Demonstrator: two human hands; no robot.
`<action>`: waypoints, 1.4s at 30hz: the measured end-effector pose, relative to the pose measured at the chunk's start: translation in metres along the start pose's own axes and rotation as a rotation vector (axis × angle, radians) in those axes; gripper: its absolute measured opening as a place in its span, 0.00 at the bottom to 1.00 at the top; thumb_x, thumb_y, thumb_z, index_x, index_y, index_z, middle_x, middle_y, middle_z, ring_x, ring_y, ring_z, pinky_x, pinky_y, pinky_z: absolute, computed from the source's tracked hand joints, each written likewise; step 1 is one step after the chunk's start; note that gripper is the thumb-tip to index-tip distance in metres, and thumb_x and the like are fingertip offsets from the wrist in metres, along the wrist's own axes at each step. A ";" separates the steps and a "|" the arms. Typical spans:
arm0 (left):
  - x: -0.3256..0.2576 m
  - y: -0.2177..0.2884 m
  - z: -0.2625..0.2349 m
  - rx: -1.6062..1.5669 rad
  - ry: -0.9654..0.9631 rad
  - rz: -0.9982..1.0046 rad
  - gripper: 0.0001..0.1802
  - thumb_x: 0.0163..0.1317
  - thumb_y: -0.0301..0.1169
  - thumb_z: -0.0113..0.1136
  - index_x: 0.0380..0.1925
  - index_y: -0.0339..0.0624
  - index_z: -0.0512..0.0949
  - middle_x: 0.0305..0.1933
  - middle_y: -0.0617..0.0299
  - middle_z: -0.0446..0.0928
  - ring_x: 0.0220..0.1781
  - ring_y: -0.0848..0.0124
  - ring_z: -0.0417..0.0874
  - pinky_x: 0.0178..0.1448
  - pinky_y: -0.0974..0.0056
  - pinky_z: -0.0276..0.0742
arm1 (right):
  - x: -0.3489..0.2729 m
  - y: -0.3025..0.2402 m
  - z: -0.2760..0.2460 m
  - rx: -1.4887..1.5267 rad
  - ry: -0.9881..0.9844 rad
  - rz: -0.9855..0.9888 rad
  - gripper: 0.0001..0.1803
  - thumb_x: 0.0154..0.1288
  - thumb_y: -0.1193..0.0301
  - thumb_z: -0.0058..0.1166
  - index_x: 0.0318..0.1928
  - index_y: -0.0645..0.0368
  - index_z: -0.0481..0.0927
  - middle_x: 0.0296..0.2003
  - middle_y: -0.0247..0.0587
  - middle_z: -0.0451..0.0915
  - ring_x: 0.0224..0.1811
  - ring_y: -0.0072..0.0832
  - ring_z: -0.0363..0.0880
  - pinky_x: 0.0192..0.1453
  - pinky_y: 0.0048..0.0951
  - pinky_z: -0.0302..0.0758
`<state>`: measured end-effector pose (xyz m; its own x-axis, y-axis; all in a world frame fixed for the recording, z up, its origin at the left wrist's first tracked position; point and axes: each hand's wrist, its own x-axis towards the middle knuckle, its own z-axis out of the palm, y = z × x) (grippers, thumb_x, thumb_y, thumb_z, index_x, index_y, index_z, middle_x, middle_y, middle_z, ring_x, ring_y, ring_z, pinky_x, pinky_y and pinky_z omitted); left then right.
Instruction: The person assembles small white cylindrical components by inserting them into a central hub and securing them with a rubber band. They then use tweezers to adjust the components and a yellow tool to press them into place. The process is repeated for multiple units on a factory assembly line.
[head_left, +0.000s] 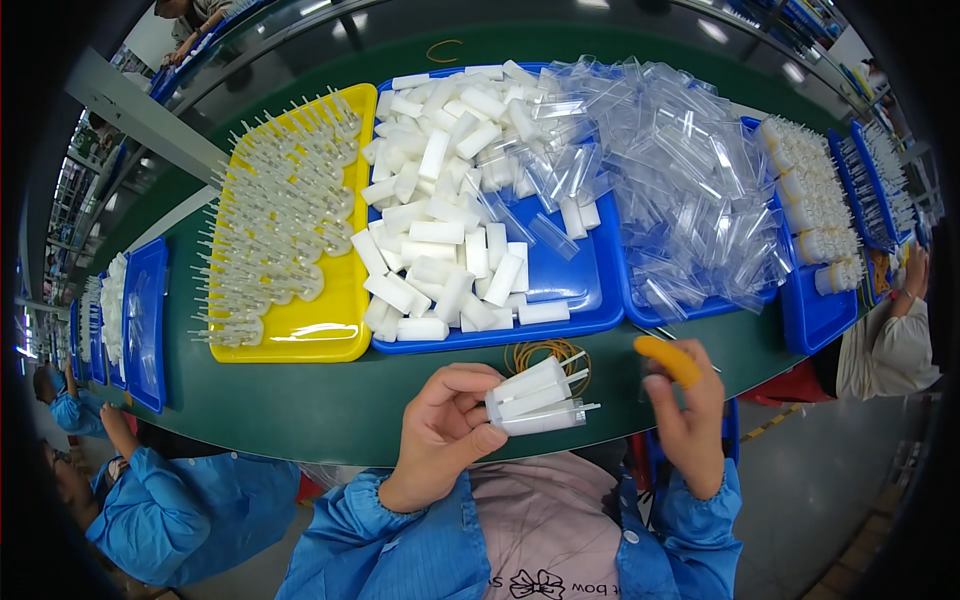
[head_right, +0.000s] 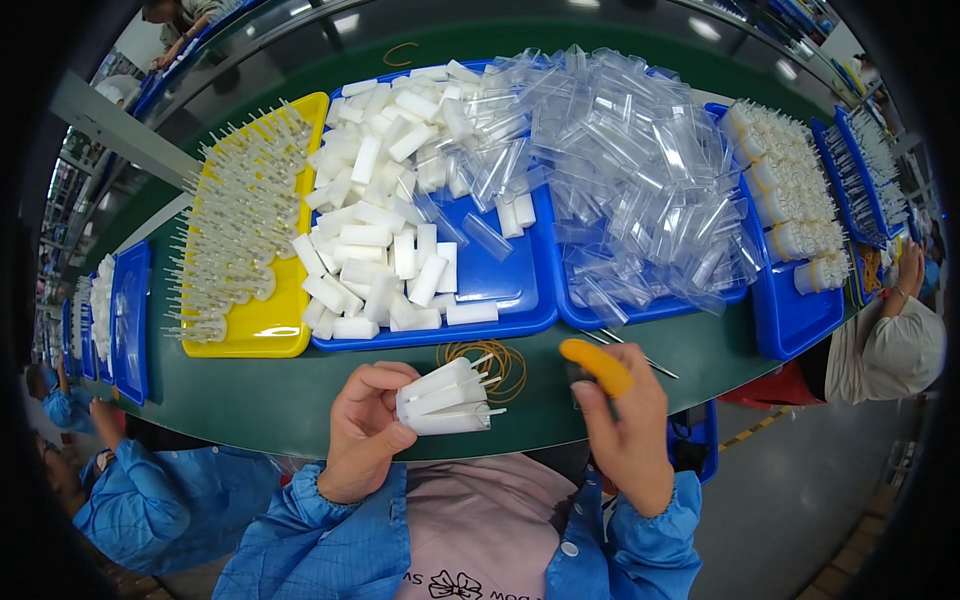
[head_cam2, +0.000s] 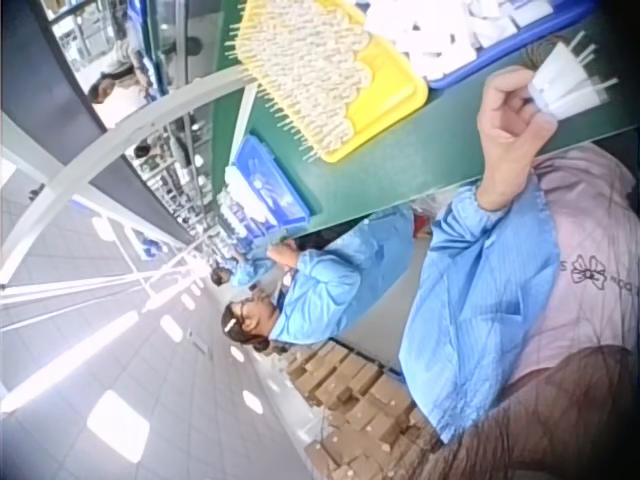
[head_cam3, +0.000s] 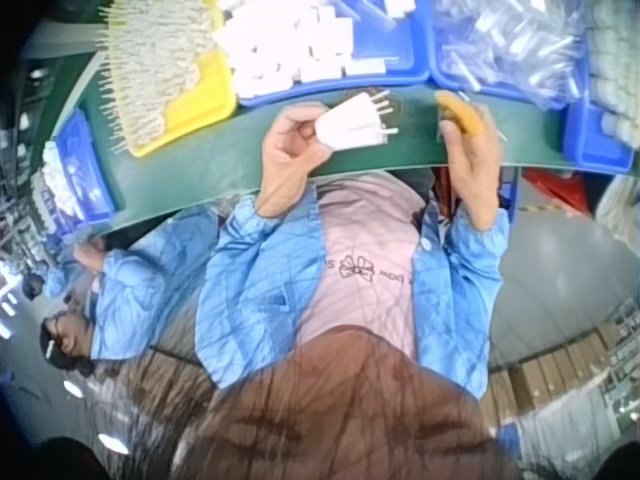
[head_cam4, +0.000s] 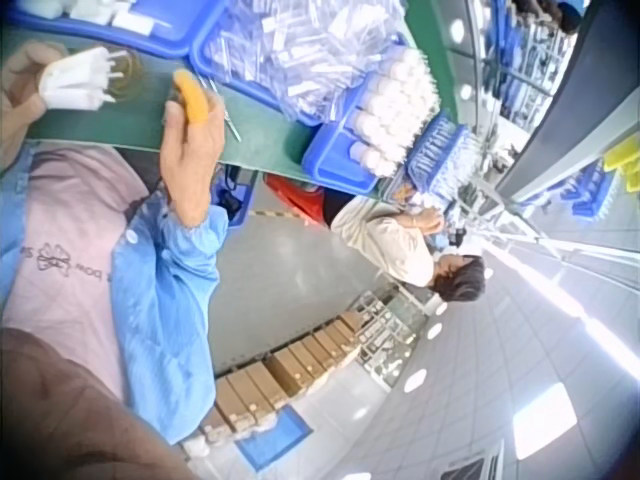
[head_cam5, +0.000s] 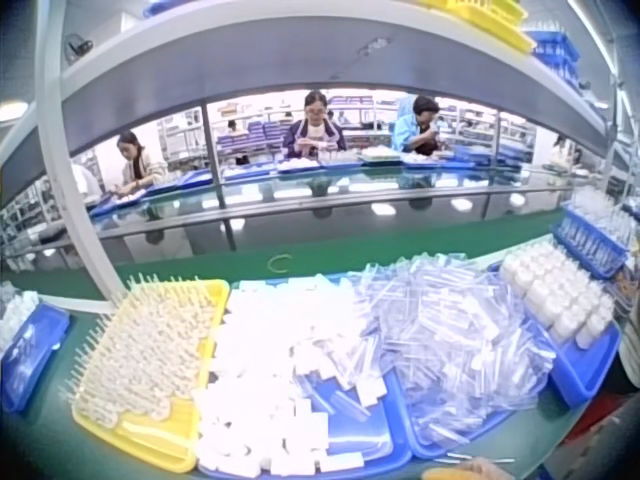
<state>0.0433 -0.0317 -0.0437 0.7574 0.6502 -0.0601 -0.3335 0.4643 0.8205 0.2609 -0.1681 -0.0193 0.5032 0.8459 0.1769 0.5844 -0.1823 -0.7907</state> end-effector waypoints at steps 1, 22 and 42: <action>0.000 0.000 0.000 0.001 -0.008 -0.003 0.22 0.54 0.16 0.62 0.49 0.33 0.69 0.54 0.54 0.67 0.58 0.67 0.73 0.63 0.61 0.71 | -0.005 0.001 -0.003 0.195 0.042 0.095 0.15 0.57 0.79 0.55 0.46 0.65 0.76 0.37 0.43 0.77 0.35 0.29 0.77 0.42 0.27 0.73; -0.007 0.003 0.013 0.481 -0.101 0.139 0.25 0.52 0.23 0.68 0.51 0.32 0.70 0.50 0.51 0.66 0.50 0.66 0.74 0.57 0.63 0.72 | -0.010 -0.027 0.006 0.833 0.053 0.073 0.17 0.54 0.80 0.58 0.46 0.68 0.74 0.42 0.52 0.77 0.43 0.32 0.78 0.51 0.33 0.76; -0.007 0.018 0.025 0.741 -0.277 0.152 0.26 0.55 0.23 0.62 0.56 0.38 0.74 0.48 0.55 0.63 0.46 0.67 0.69 0.50 0.66 0.69 | -0.019 -0.036 0.003 0.742 0.112 0.118 0.18 0.53 0.84 0.60 0.46 0.70 0.74 0.41 0.50 0.80 0.45 0.35 0.81 0.55 0.34 0.77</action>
<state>0.0464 -0.0429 -0.0144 0.8778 0.4563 0.1457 -0.0584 -0.2001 0.9780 0.2283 -0.1754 0.0038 0.6208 0.7784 0.0937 -0.0391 0.1502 -0.9879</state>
